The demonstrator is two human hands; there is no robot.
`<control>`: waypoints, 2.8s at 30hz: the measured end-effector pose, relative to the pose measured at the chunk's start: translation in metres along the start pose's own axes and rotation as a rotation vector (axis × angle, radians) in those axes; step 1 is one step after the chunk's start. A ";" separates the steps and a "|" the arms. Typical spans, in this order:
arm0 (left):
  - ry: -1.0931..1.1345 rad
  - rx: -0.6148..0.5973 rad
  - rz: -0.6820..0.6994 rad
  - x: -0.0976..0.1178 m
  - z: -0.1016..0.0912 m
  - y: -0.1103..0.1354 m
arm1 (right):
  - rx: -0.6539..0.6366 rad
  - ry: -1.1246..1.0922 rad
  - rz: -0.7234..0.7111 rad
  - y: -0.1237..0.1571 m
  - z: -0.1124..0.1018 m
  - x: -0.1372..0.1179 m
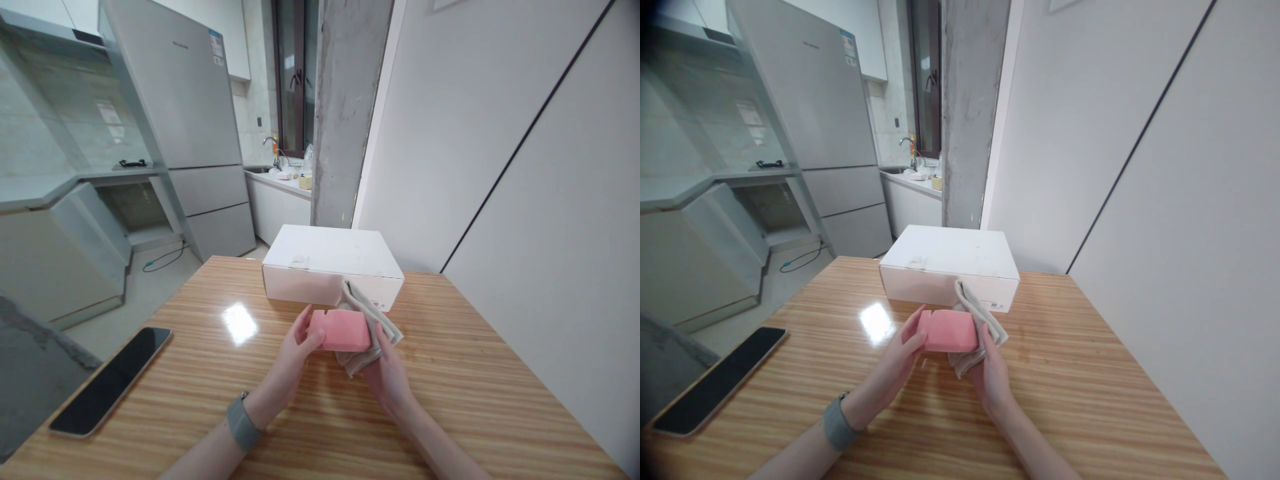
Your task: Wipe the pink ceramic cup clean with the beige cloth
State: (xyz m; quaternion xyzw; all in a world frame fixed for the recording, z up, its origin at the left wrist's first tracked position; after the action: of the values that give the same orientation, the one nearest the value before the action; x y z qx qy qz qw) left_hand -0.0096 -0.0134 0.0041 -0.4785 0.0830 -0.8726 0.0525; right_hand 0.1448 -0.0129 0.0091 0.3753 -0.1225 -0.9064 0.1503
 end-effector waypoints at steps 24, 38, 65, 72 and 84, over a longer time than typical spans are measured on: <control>-0.154 0.160 0.060 0.005 -0.005 -0.002 | 0.034 0.162 -0.076 0.002 -0.016 0.021; 0.071 0.064 -0.093 -0.003 -0.004 -0.006 | 0.043 0.027 -0.008 -0.002 -0.005 0.011; 0.064 0.040 -0.030 0.009 0.009 0.004 | 0.000 -0.016 0.085 0.004 0.006 0.005; -0.221 0.153 0.063 0.005 0.003 0.003 | 0.079 0.043 -0.010 0.002 -0.004 0.014; 0.129 0.092 -0.039 0.003 0.000 -0.006 | 0.037 -0.034 0.058 0.000 -0.001 0.010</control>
State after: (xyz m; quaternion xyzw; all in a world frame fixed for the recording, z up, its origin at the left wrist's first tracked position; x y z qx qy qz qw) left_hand -0.0107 -0.0078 0.0078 -0.4199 0.0365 -0.9054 0.0520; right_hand 0.1388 -0.0165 0.0016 0.3589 -0.1526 -0.9055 0.1674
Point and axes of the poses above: each hand's wrist, its own y-axis away from the middle knuckle, its own z-axis out of the palm, x = y × z, the point moved 2 cm from there along -y, towards the middle knuckle, and after that the axes turned 15 degrees about z, right-handed, at the moved point
